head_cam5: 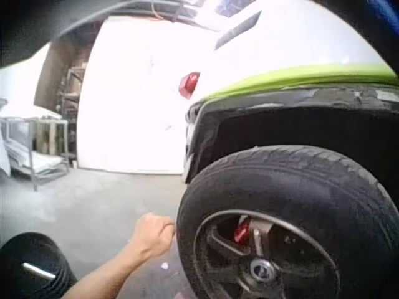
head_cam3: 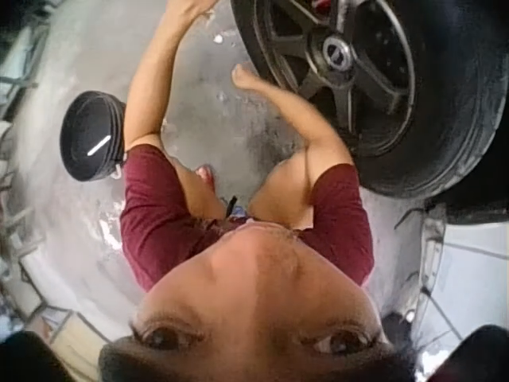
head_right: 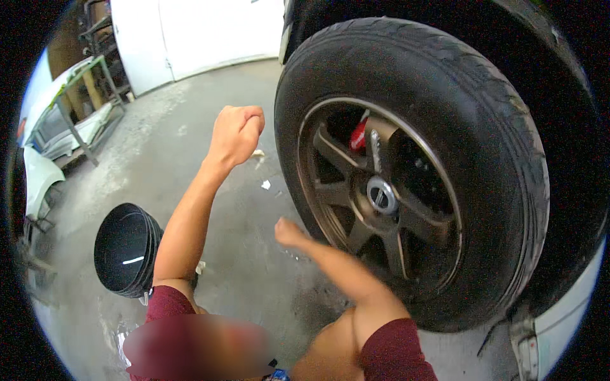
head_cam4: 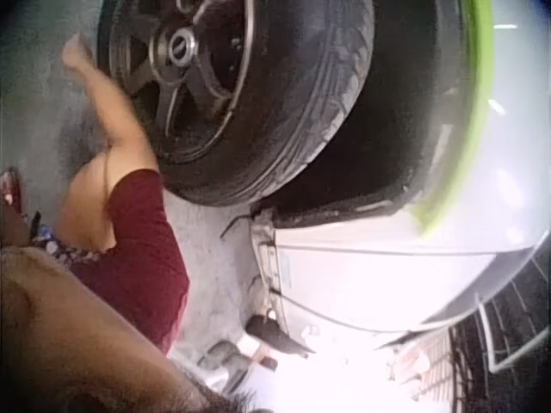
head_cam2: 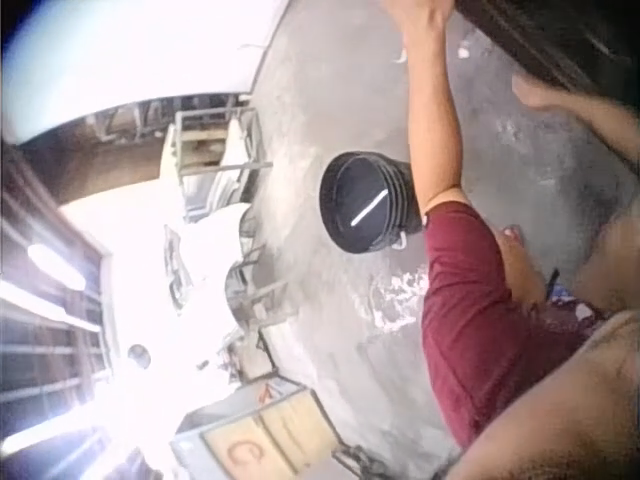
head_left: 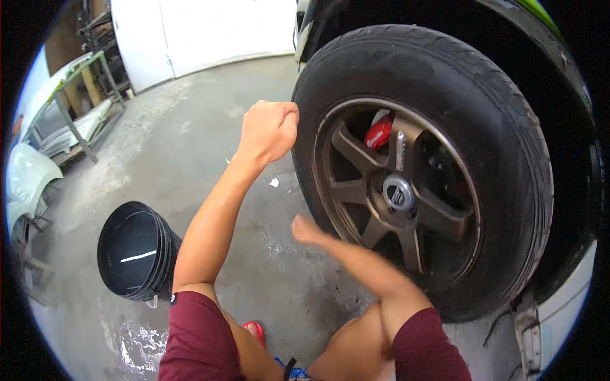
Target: Repairing or adjusting the fender liner and trim on a vehicle wheel well.
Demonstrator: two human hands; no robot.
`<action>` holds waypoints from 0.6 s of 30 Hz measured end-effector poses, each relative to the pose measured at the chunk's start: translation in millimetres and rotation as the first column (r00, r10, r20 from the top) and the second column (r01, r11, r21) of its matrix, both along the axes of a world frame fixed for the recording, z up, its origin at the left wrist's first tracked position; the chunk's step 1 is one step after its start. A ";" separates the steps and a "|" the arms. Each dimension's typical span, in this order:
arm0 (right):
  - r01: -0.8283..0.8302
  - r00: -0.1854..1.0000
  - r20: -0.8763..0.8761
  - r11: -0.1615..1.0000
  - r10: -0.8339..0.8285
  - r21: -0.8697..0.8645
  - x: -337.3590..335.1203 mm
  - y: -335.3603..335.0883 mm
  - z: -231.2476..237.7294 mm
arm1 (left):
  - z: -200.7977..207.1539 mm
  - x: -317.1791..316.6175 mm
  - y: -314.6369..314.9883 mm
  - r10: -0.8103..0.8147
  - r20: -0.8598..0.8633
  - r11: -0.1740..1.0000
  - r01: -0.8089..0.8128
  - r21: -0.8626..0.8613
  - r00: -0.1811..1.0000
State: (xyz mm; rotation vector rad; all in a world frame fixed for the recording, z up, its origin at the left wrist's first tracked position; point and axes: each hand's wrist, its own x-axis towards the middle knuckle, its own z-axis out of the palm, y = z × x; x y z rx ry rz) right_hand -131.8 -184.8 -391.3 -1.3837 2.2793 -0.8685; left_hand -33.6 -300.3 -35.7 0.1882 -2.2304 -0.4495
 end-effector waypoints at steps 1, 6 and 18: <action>-0.059 0.998 0.029 0.998 0.059 -0.006 11.4 -10.2 0.0 | 2.8 -7.0 -2.2 0.032 0.000 0.999 -0.032 -0.024 0.999; -0.178 0.972 0.133 0.975 0.196 -0.131 85.2 -30.7 57.3 | 40.7 -45.9 -10.8 0.350 -0.013 0.933 -0.348 0.092 0.937; -0.109 0.919 0.367 0.987 0.145 -0.117 56.6 -7.5 56.8 | 51.2 -165.6 -128.2 0.289 -0.219 0.927 -0.216 0.307 0.932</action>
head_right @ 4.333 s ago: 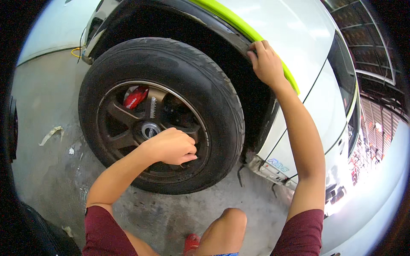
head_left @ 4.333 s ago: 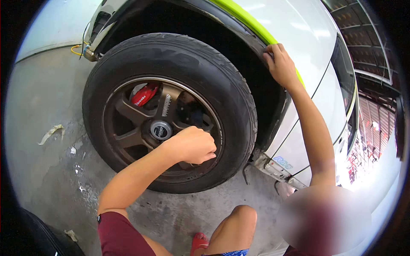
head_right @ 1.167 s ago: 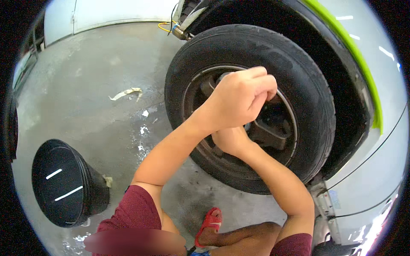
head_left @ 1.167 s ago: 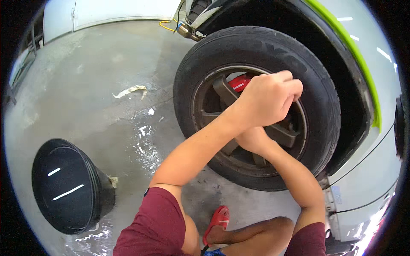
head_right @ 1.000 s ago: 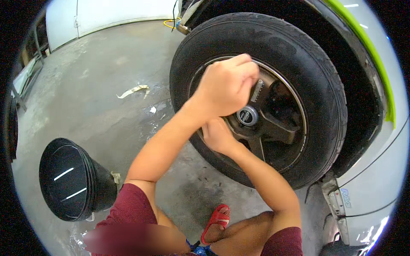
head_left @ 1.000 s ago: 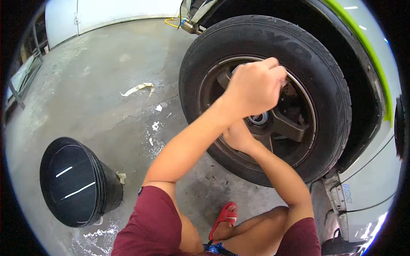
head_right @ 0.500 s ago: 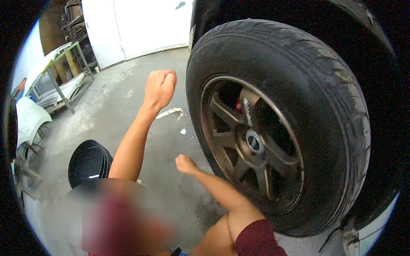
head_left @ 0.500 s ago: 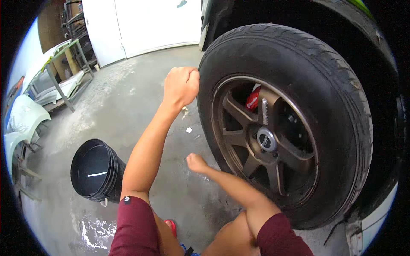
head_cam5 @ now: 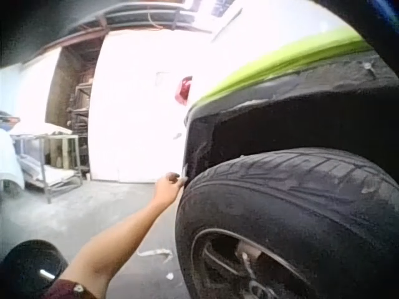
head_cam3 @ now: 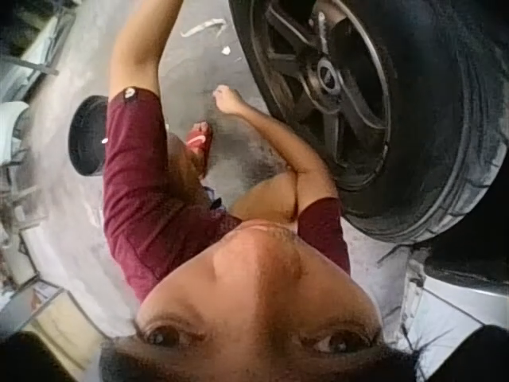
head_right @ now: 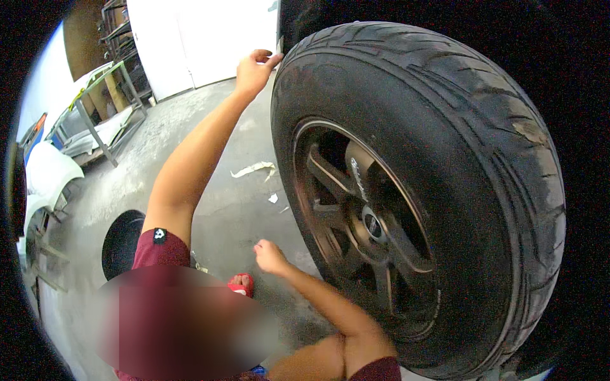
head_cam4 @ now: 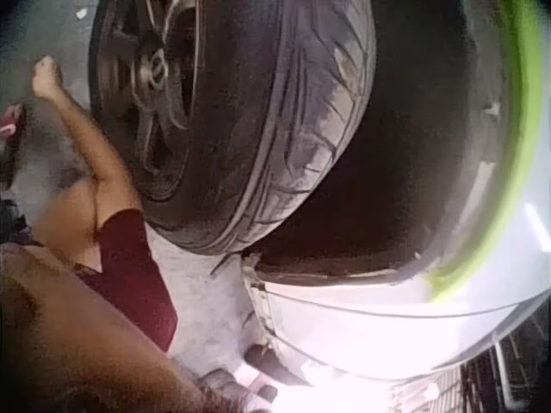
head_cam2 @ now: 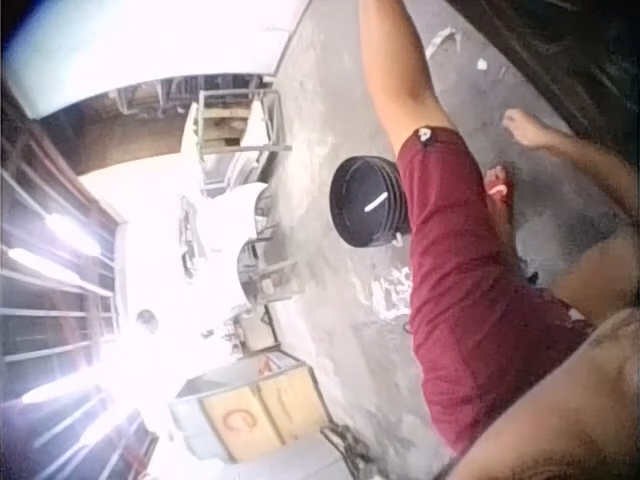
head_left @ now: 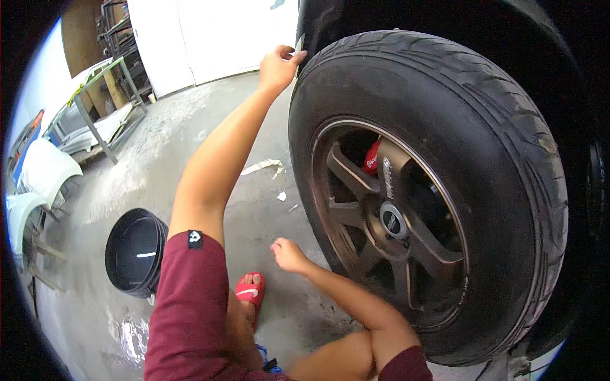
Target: Repairing or adjusting the fender liner and trim on a vehicle wheel well.
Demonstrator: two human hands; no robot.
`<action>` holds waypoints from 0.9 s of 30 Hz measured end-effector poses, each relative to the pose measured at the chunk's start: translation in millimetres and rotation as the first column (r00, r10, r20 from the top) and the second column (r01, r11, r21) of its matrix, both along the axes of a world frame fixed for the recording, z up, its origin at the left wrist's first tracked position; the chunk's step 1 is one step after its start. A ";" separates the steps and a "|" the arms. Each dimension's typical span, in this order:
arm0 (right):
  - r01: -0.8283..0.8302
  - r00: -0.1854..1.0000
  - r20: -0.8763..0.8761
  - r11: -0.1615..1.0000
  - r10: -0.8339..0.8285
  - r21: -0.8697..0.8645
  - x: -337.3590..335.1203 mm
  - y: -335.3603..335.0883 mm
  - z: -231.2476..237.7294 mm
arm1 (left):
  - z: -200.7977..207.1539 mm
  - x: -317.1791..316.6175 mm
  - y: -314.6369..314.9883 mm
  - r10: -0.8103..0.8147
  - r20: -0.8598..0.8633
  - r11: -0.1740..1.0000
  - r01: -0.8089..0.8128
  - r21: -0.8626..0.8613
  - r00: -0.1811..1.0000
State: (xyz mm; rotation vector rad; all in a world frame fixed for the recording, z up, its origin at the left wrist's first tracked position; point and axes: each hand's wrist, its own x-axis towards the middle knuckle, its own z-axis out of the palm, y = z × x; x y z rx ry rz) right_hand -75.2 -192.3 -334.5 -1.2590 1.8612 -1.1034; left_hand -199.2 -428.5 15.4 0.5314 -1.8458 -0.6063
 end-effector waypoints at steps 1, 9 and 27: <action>0.056 0.996 0.064 0.998 -0.057 0.017 -5.3 12.6 3.5 | 3.3 -9.5 -0.6 -0.019 -0.003 1.000 0.019 -0.004 1.000; 0.066 0.985 0.134 0.953 -0.110 0.296 -15.5 75.7 -20.1 | 8.9 -64.6 -26.8 0.048 -0.305 0.944 -0.142 -0.297 0.951; 0.021 0.959 0.184 0.698 -0.217 0.716 -18.5 98.4 0.2 | -15.3 -96.9 -56.1 -0.342 -0.574 0.806 -0.082 -0.586 0.743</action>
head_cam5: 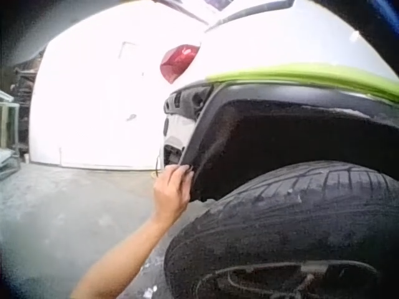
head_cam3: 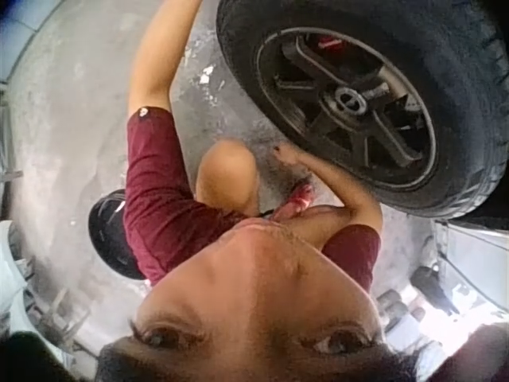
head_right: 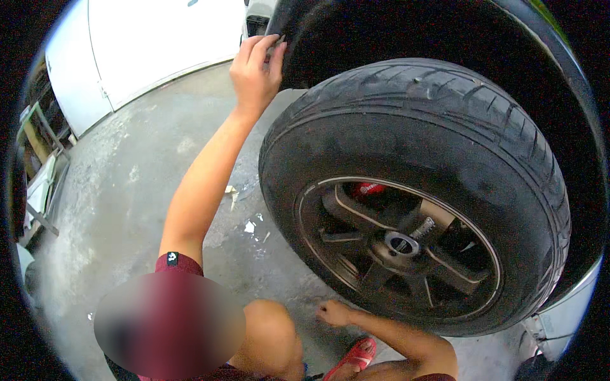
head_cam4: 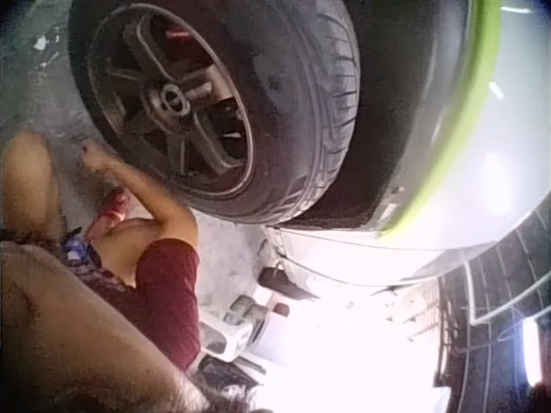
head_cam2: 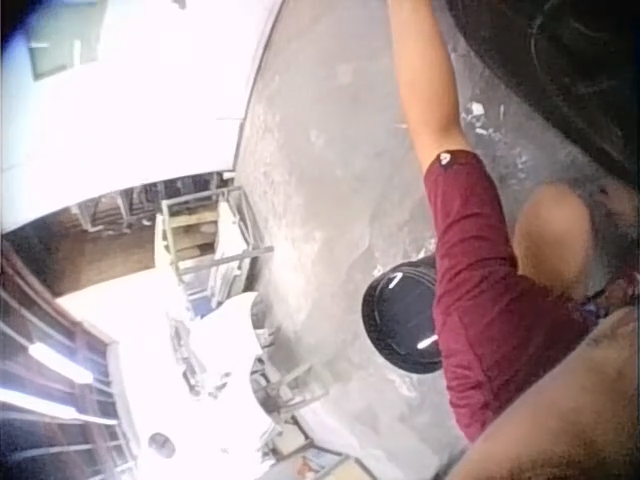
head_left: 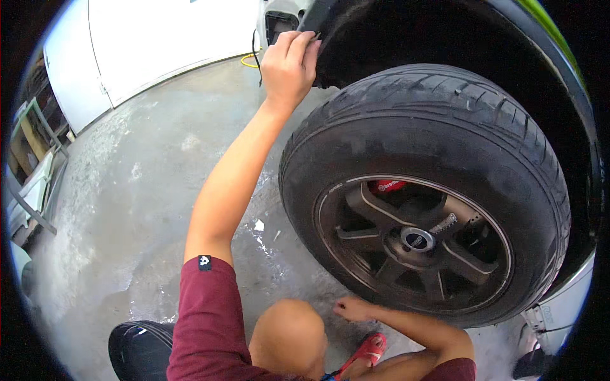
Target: Repairing or adjusting the fender liner and trim on a vehicle wheel well.
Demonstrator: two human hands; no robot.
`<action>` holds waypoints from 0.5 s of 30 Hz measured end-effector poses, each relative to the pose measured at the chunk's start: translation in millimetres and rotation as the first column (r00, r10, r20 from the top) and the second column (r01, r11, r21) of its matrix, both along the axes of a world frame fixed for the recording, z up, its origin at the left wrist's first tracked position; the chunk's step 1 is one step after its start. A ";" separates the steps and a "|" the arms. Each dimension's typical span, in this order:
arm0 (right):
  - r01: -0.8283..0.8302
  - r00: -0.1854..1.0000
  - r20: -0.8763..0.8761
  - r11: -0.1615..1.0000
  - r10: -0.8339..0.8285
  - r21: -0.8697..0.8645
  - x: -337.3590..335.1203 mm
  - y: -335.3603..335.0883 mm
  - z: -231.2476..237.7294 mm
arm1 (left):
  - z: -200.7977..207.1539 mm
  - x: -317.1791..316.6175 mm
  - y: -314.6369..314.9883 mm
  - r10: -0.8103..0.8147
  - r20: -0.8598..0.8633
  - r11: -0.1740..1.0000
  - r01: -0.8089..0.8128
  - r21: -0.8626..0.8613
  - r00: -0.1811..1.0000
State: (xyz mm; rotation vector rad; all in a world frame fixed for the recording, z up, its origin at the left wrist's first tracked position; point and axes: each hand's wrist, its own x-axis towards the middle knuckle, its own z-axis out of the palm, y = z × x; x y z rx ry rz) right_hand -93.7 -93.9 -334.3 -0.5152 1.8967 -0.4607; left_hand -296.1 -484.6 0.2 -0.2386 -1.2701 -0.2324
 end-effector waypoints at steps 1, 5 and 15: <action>-0.078 0.984 -0.171 0.986 0.052 -0.150 -7.2 -3.5 -15.5 | 1.2 1.1 3.5 -0.008 0.000 1.000 0.008 -0.003 1.000; -0.178 0.968 -0.217 0.957 0.128 -0.229 -20.5 -44.9 -5.0 | 4.7 13.3 1.2 0.140 -0.010 0.987 -0.141 -0.077 0.990; -0.176 0.984 -0.051 0.947 0.169 -0.270 -19.7 -71.9 -21.0 | 15.8 20.7 22.7 0.254 0.179 0.967 -0.249 -0.049 0.950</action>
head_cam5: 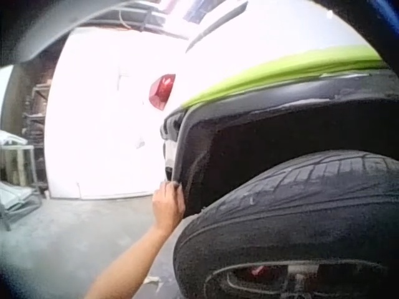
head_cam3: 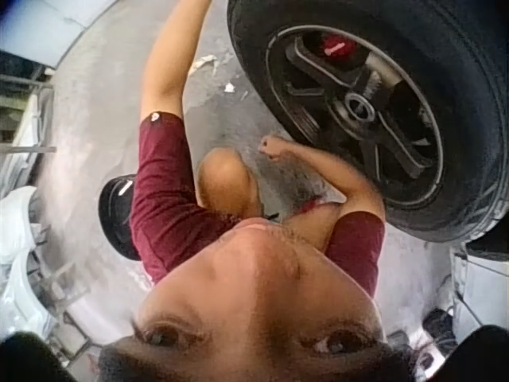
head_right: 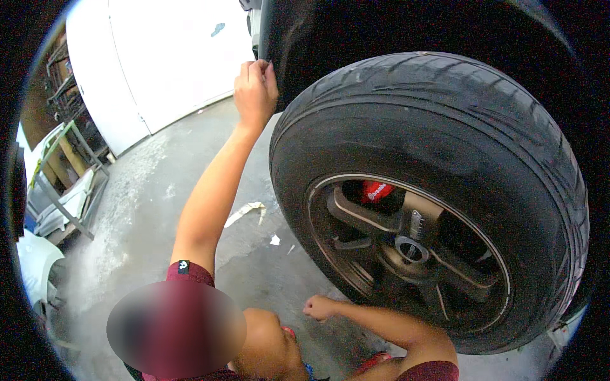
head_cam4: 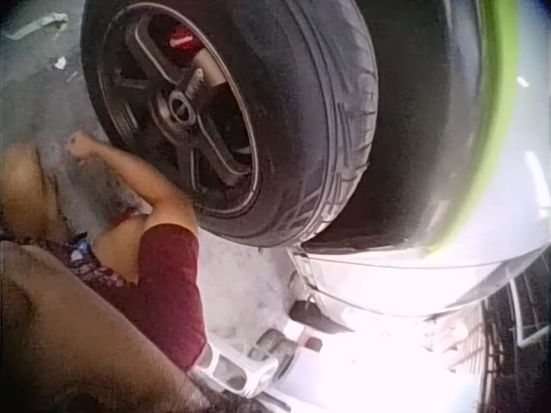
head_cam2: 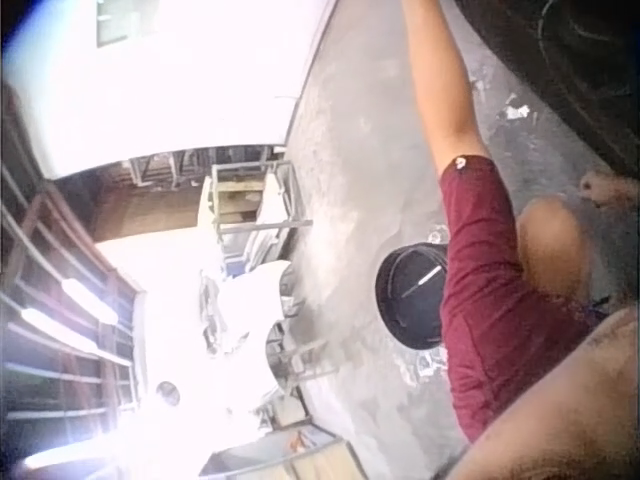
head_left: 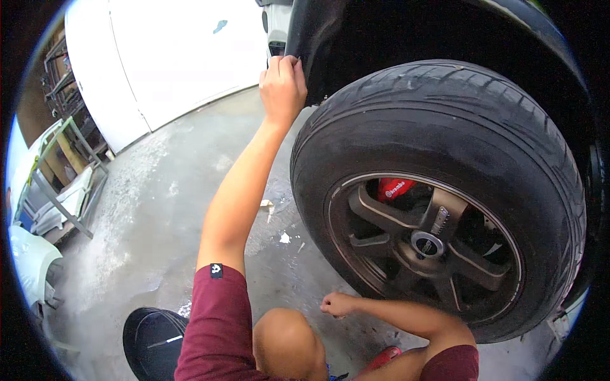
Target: Repairing or adjusting the fender liner and trim on a vehicle wheel well.
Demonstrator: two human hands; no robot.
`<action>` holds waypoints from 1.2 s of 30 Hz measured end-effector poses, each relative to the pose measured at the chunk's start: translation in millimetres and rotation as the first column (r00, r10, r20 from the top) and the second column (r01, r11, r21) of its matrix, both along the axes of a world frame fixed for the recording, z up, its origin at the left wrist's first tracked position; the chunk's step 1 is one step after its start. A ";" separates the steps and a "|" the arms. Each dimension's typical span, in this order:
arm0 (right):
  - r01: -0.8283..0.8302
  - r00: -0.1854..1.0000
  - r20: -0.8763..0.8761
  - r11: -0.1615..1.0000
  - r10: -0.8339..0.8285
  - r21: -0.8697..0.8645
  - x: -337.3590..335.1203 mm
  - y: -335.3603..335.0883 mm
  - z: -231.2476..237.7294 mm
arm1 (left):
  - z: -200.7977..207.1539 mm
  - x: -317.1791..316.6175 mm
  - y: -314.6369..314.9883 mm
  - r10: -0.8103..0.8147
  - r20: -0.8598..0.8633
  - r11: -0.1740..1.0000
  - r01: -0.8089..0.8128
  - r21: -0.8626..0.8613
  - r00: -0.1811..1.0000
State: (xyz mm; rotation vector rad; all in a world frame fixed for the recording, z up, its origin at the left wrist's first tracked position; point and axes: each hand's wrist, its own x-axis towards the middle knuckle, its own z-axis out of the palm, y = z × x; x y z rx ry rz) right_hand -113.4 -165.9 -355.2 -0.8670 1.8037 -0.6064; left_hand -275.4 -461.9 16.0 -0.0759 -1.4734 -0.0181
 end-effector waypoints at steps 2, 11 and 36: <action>-0.102 0.995 0.020 0.995 0.102 -0.004 -1.0 -4.7 -5.8 | -0.4 -0.2 -1.7 0.028 0.004 0.999 -0.028 -0.027 1.000; -0.053 0.985 0.159 0.997 0.061 -0.050 -17.1 -28.9 11.4 | 1.7 6.4 -9.6 0.263 0.106 0.951 -0.239 -0.197 0.959; -0.090 0.996 0.000 0.989 0.091 -0.118 -49.0 -19.0 -12.9 | -1.8 -2.8 4.3 0.342 -0.106 0.939 -0.342 0.016 0.934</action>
